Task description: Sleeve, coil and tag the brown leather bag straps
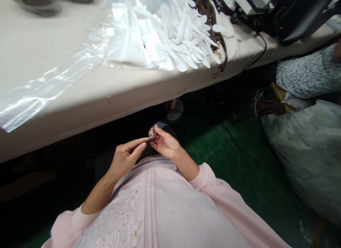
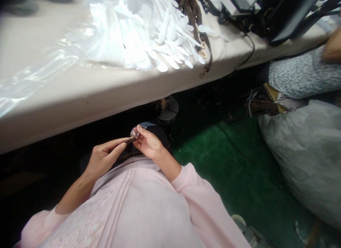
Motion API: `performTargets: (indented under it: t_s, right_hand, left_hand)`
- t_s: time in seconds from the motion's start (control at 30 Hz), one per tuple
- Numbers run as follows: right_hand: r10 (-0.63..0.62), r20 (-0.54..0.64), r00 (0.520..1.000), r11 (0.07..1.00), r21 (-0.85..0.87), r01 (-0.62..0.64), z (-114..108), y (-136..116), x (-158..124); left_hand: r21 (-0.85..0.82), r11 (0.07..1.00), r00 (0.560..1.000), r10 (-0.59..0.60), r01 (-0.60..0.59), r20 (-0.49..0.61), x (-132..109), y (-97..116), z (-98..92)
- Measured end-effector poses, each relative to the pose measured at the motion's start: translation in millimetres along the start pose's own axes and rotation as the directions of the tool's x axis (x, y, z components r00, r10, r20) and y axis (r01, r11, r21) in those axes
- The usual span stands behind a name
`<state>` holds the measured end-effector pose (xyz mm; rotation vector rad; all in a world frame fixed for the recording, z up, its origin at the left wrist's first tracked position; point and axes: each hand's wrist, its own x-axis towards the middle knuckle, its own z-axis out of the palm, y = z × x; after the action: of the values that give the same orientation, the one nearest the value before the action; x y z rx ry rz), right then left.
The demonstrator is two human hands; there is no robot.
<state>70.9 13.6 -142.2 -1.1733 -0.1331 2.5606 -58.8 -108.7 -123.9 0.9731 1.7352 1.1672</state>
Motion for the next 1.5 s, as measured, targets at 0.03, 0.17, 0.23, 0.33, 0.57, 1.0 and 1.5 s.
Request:
performTargets:
  t_s: [0.03, 0.17, 0.23, 0.33, 0.57, 1.0, 1.5]
  right_hand:
    - [0.004, -0.014, 1.000, 1.000, 0.010, -0.004, 1, -1, -1]
    - [-0.011, -0.021, 1.000, 0.999, 0.044, 0.012, 1, -6, -1]
    - [-0.024, -0.005, 1.000, 0.998, 0.065, 0.024, 0, -8, -1]
    - [-0.110, 0.029, 0.994, 0.994, 0.025, 0.109, -2, -8, -2]
    - [-0.467, 0.079, 0.881, 0.825, -0.321, 0.465, 5, 2, -10]
    - [-0.380, 0.086, 0.921, 0.854, -0.350, 0.385, 10, 21, -12]
    - [-0.376, 0.030, 0.926, 0.907, -0.195, 0.374, 2, -7, -16]
  left_hand:
    - [-0.001, 1.000, 1.000, -0.010, 0.010, -0.012, 0, -1, -0.5]
    - [-0.009, 0.999, 0.998, -0.051, 0.051, -0.042, 1, -2, -2.0]
    - [-0.006, 0.998, 0.995, -0.067, 0.067, -0.072, 2, -3, -2.2]
    - [-0.008, 0.995, 0.989, -0.097, 0.096, -0.114, 3, -1, -1.0]
    - [-0.093, 0.980, 0.980, -0.183, 0.175, -0.081, 3, 8, 9.0]
    - [-0.233, 0.958, 0.972, -0.198, 0.165, -0.128, 16, 17, 26.4]
    - [-0.276, 0.960, 0.988, -0.009, -0.033, -0.152, 23, 16, -19.1]
